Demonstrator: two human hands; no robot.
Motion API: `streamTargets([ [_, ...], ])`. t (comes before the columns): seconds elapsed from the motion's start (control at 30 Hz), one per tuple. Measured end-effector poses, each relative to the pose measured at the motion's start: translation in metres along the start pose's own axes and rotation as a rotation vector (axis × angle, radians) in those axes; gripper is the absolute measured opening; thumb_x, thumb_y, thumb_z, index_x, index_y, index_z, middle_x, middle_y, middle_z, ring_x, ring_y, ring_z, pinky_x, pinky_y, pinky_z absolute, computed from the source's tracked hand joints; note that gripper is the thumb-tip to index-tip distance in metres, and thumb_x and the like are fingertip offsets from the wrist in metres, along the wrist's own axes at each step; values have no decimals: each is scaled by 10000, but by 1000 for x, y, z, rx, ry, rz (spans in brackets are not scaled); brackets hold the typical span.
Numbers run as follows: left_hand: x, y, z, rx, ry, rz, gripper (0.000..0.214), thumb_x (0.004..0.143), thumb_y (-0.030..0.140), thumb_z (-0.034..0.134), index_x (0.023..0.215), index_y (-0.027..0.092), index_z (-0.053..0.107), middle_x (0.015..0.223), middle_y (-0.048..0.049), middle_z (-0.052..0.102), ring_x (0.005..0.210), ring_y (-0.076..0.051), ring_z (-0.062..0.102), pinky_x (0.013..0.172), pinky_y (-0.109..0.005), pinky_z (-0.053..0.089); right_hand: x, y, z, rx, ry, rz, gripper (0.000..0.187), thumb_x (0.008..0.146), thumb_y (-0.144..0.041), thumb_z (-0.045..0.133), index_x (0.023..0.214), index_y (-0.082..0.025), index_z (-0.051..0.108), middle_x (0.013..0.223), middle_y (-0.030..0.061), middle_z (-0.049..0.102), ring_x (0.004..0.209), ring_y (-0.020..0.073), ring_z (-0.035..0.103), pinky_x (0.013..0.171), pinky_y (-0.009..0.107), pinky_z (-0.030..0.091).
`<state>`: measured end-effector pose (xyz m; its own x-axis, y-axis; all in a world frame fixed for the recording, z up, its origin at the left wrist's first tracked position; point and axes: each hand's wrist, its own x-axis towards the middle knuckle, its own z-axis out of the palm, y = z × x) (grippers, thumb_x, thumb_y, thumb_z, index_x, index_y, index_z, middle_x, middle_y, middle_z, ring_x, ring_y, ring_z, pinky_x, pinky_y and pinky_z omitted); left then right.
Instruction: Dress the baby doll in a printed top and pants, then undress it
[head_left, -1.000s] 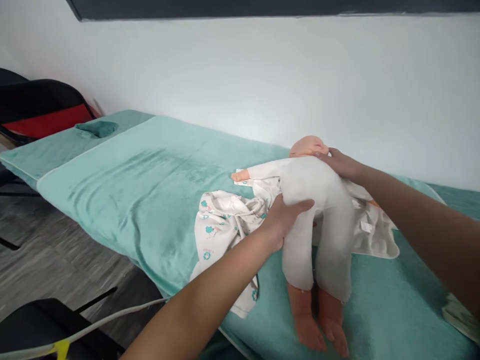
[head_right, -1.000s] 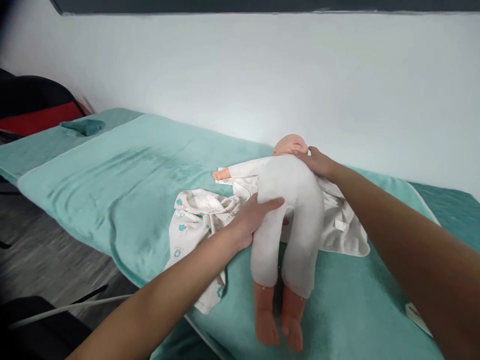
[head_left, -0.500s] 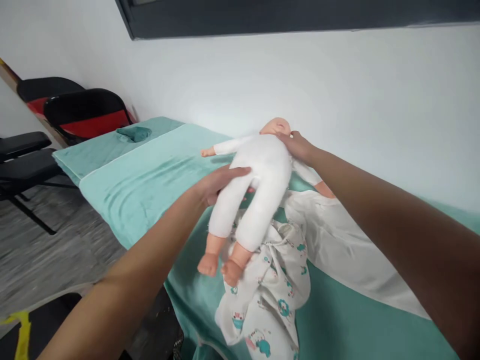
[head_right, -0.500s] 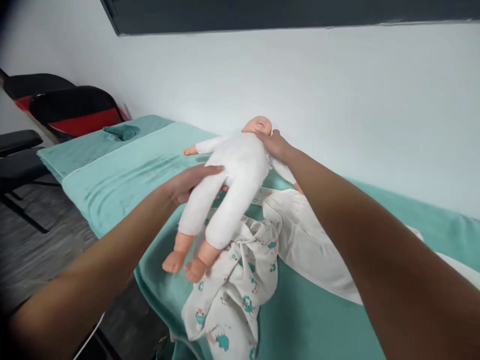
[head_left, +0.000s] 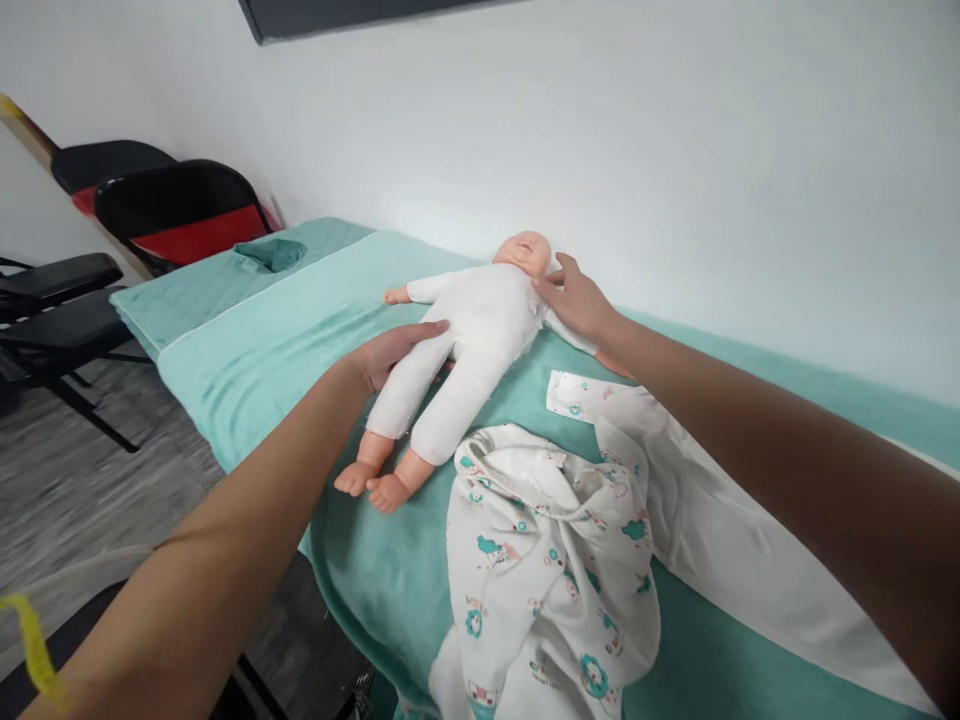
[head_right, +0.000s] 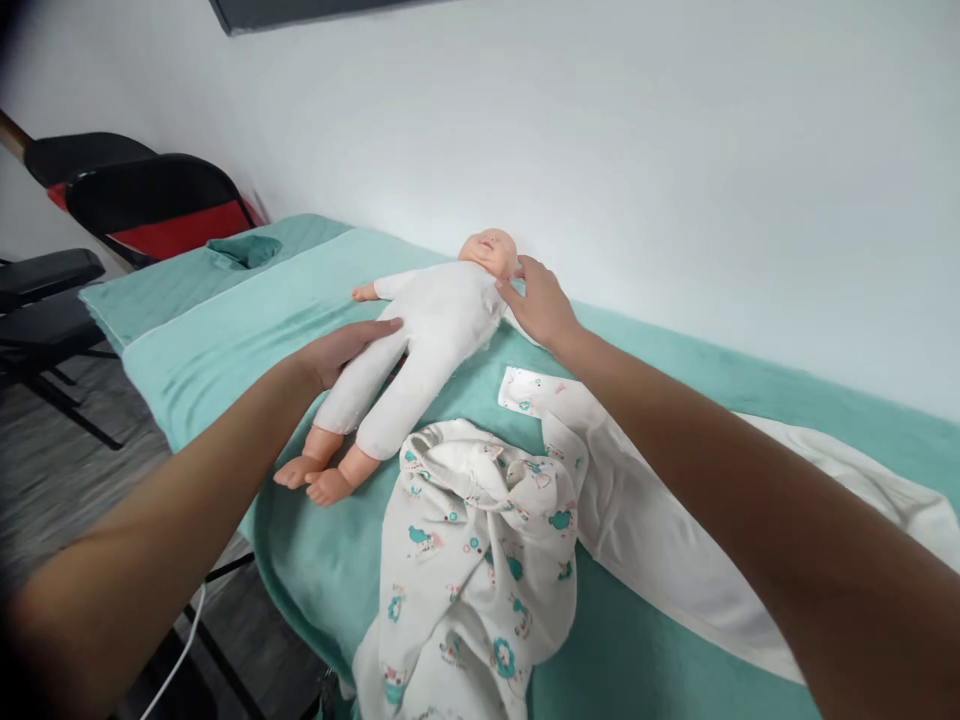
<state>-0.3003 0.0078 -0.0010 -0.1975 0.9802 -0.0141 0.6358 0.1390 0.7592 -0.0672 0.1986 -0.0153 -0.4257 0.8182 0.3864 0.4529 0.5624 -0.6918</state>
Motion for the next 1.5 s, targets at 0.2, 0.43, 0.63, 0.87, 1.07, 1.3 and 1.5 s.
streamTargets([
  [0.2,-60,30,32,322,431,256,358,920,285,537,1251,174,616,1350,-143,608,1298,-309,547,1110,-484,443,-123,-42,-51,-77,-78,-9,267,929,-462,544,944,-214,641,1062,90,670,974,240,627,884,387,483],
  [0.43,-133,60,88,672,-252,434,490,895,284,604,1371,207,521,1257,-115,640,1189,-303,589,988,-434,485,-232,-94,-75,-370,-594,21,198,862,-343,633,1013,-217,621,1040,55,677,942,223,614,769,317,414],
  [0.63,-167,83,94,910,-134,392,427,882,198,597,1307,200,557,1146,-117,666,1085,-318,631,854,-426,477,-276,-110,-113,-421,-411,216,57,821,-167,521,796,-219,522,836,29,635,761,183,567,653,290,352],
  [0.87,-215,146,93,694,109,524,415,894,179,543,1307,224,554,1132,-77,672,1063,-280,642,825,-399,477,-311,-178,-193,184,30,351,71,847,-297,556,837,-235,522,627,-63,533,577,133,527,588,263,400],
  [1.07,-235,203,85,133,268,773,254,856,135,493,1020,193,678,1142,-77,679,1077,-230,615,895,-360,465,-324,-206,-253,381,332,246,158,811,-342,659,777,-228,555,633,-46,540,554,112,473,510,241,349],
  [1.3,-234,235,83,-876,-372,400,184,799,359,652,836,181,620,856,-36,633,880,-200,621,788,-311,509,-323,-174,-268,748,451,358,178,741,-315,668,709,-235,512,666,-34,493,615,133,493,569,262,448],
  [1.5,-190,236,120,-962,-33,326,307,828,462,690,963,205,589,1000,-51,659,1007,-228,650,913,-355,520,-304,-131,-241,809,267,231,181,824,-426,616,876,-258,571,1008,20,680,969,201,646,850,339,545],
])
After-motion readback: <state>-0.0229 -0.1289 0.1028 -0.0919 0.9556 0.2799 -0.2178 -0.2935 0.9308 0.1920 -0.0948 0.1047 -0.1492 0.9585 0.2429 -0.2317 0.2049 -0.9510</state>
